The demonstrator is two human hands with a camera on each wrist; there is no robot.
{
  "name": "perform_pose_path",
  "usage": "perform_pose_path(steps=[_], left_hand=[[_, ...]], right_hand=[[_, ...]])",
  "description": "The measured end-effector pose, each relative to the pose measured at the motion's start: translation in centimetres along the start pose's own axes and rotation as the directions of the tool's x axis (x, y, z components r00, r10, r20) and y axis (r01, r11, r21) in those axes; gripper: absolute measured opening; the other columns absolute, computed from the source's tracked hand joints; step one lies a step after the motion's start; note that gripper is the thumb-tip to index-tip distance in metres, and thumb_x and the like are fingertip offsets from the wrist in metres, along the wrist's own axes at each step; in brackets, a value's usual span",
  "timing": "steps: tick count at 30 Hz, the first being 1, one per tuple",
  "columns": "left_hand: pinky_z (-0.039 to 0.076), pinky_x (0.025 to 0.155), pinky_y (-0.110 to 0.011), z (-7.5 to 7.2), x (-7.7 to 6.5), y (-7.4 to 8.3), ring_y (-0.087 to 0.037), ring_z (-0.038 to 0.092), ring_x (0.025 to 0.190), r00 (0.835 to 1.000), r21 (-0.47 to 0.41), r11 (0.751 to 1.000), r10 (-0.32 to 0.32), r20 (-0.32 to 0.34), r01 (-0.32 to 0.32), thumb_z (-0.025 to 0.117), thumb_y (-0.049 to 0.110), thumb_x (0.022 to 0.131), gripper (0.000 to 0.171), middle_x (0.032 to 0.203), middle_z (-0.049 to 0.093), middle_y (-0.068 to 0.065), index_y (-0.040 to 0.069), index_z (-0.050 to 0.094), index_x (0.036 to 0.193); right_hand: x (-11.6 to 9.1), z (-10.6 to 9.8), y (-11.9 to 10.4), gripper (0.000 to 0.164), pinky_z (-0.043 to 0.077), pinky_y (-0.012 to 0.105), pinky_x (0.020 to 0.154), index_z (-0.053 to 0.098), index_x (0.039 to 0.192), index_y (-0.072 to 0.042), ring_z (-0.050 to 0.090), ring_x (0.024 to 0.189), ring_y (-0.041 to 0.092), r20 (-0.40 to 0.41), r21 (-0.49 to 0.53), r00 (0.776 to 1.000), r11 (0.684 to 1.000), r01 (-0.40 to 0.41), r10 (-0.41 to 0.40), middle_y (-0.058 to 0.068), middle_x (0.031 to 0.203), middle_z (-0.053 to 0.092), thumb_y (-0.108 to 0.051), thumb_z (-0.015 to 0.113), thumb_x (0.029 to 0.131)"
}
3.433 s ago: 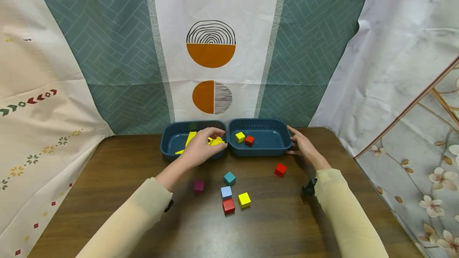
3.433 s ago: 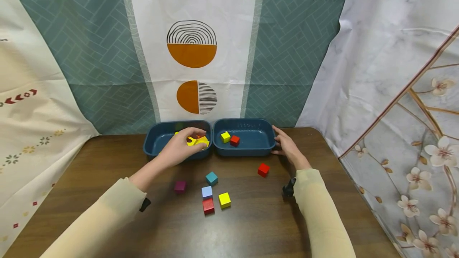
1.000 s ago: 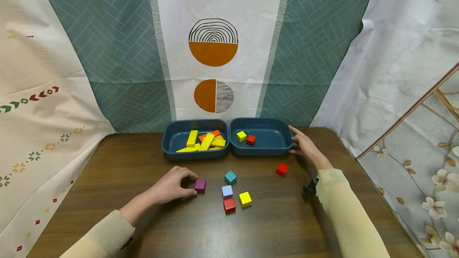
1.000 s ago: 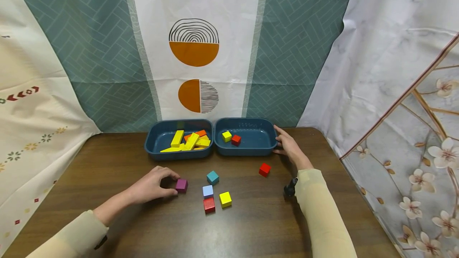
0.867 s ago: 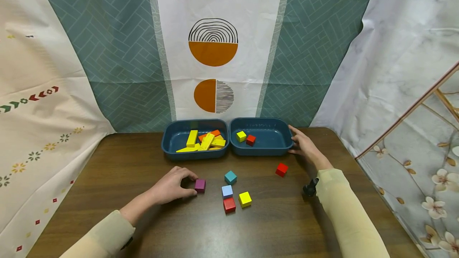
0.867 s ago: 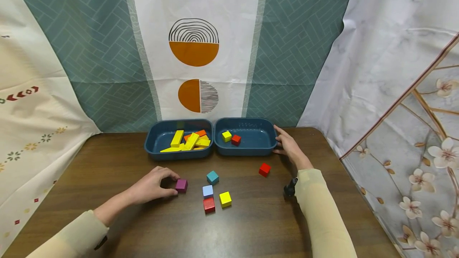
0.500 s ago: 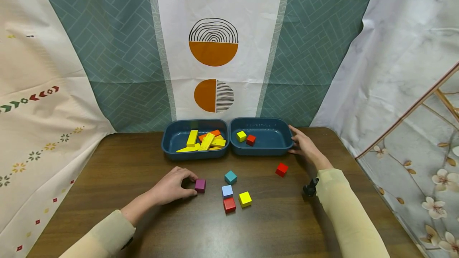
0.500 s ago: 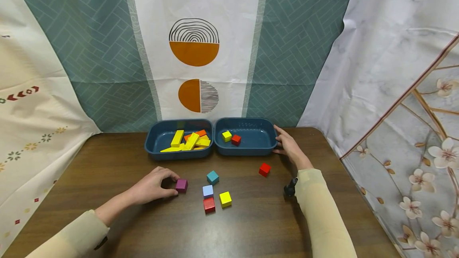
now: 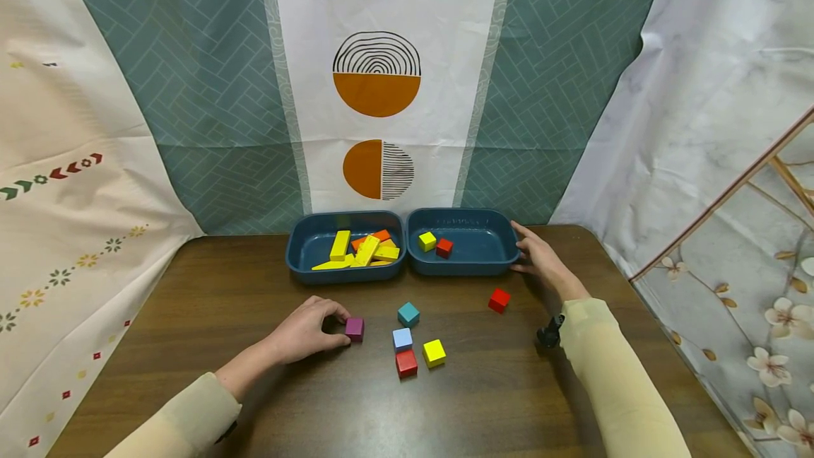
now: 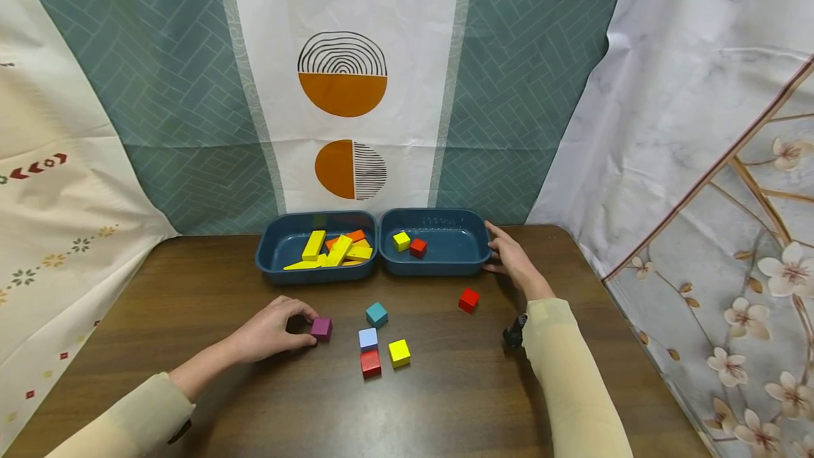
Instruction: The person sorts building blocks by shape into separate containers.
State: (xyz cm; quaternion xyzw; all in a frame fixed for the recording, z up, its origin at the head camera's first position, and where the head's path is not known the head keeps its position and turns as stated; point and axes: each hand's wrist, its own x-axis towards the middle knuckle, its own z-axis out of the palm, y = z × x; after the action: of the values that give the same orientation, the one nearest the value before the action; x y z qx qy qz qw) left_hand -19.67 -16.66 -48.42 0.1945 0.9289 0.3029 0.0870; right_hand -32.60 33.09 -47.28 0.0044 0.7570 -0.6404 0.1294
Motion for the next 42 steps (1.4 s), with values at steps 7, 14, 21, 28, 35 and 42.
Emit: perform_pose_path(steps=[7,14,21,28,35,42], left_hand=[[0.047,0.091,-0.042,-0.2,-0.1,-0.1,-0.02,0.051,0.107,1.0,-0.039,0.999,0.006,0.004,-0.006,0.085,0.037,0.084,0.033,0.104,0.066,0.011,0.022,0.071,0.11],[0.047,0.089,-0.041,-0.7,-0.3,0.2,-0.019,0.052,0.104,1.0,-0.062,0.998,0.009,0.01,-0.008,0.084,0.039,0.085,0.033,0.104,0.068,0.01,0.021,0.071,0.11],[0.05,0.088,-0.04,-1.4,-0.2,1.1,-0.023,0.054,0.107,1.0,-0.106,0.994,-0.001,-0.005,0.001,0.084,0.04,0.085,0.033,0.106,0.067,0.007,0.022,0.07,0.11],[0.05,0.089,-0.041,-2.5,0.4,2.7,-0.025,0.052,0.113,0.999,-0.128,0.992,0.002,-0.041,-0.007,0.083,0.043,0.085,0.035,0.111,0.066,0.003,0.025,0.07,0.111],[0.049,0.093,-0.041,-3.5,1.3,4.2,-0.019,0.053,0.111,0.997,-0.144,0.989,0.019,-0.077,-0.03,0.083,0.042,0.085,0.034,0.111,0.064,0.009,0.027,0.069,0.112],[0.048,0.094,-0.043,-4.1,2.4,5.6,-0.021,0.053,0.111,0.994,-0.172,0.983,0.044,-0.103,-0.062,0.084,0.04,0.085,0.037,0.111,0.064,0.006,0.022,0.07,0.115]], right_hand=[[0.3,0.0,0.4,0.065,0.039,0.061,0.109,0.016,0.166,-0.029,0.032,0.144,0.043,0.0,-0.005,1.0,1.0,0.013,-0.013,0.009,0.171,0.002,-0.012,0.03,0.105],[0.1,0.0,0.4,0.065,0.041,0.059,0.108,0.016,0.166,-0.028,0.036,0.143,0.042,0.007,-0.022,1.0,0.999,0.03,-0.03,0.01,0.171,0.003,-0.011,0.03,0.104],[0.3,-0.2,0.5,0.065,0.04,0.061,0.108,0.016,0.166,-0.028,0.034,0.144,0.043,0.01,-0.016,1.0,1.0,0.024,-0.024,0.01,0.171,0.002,-0.011,0.03,0.105],[0.4,-0.2,0.6,0.065,0.039,0.062,0.109,0.015,0.166,-0.028,0.034,0.144,0.043,0.01,0.0,1.0,1.0,0.024,-0.024,0.01,0.171,0.002,-0.011,0.029,0.105],[0.3,-0.2,0.6,0.066,0.041,0.059,0.108,0.016,0.166,-0.028,0.036,0.143,0.042,0.008,-0.019,1.0,1.0,0.025,-0.025,0.01,0.171,0.004,-0.011,0.03,0.104],[0.4,-0.1,0.5,0.066,0.044,0.057,0.107,0.017,0.166,-0.026,0.037,0.142,0.041,-0.002,-0.023,1.0,1.0,0.019,-0.019,0.011,0.171,0.006,-0.01,0.031,0.103]])
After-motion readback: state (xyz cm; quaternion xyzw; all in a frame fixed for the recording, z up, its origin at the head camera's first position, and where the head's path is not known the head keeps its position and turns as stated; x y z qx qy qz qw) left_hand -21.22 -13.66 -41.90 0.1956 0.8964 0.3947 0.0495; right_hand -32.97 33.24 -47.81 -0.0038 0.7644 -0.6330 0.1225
